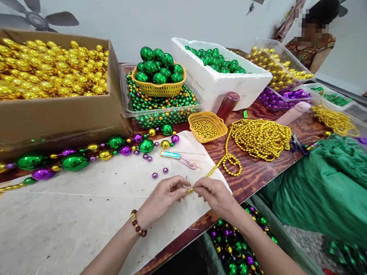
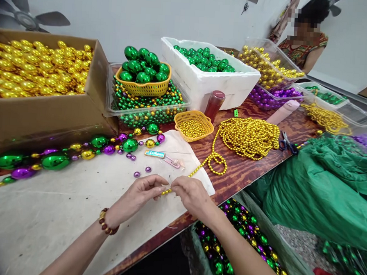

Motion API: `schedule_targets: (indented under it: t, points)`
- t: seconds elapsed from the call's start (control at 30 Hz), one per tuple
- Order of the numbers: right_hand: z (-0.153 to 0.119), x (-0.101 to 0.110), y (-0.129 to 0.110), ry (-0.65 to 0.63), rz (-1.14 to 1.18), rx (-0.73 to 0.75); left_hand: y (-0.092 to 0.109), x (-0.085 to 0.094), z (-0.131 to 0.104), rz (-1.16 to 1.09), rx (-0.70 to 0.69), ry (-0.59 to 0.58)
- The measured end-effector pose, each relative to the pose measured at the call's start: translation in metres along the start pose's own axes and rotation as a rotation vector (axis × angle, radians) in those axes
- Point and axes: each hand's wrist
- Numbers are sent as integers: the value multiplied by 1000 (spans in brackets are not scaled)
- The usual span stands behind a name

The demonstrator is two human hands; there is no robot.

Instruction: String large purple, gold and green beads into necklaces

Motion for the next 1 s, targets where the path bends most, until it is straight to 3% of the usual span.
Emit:
schedule_targets:
  t: [0.07,0.17,0.27,0.4,0.5,0.63,0.77,1.0]
  points:
    - [-3,5,5,13,341,-196,0,6,2,87,-47,-18]
    - [-9,5,12,-66,858,-407,-5,9,5,107,-67,-27]
    - [-10,-7,13,-2,1227,-389,-13,0,8,-4,-56,21]
    - [-2,-33,11,180,1335,-254,-19,-25,9,-236,-18,258]
    - [3,-45,12,244,1167,-172,-15,-37,6,-281,20,347]
    - [1,-46,19,235,580,25,-7,-37,2,-244,69,353]
    - [-2,-36,22,134,78,196,-3,-33,3,-222,100,348]
    - [5,-19,12,-60,-506,188,-2,-25,8,15,92,354]
Point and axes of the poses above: each hand's wrist, its own z-axis towards the middle knuckle, its own x-axis out of the back of the hand, y = z × x, and after that the axes turned 13 degrees about z, right-handed
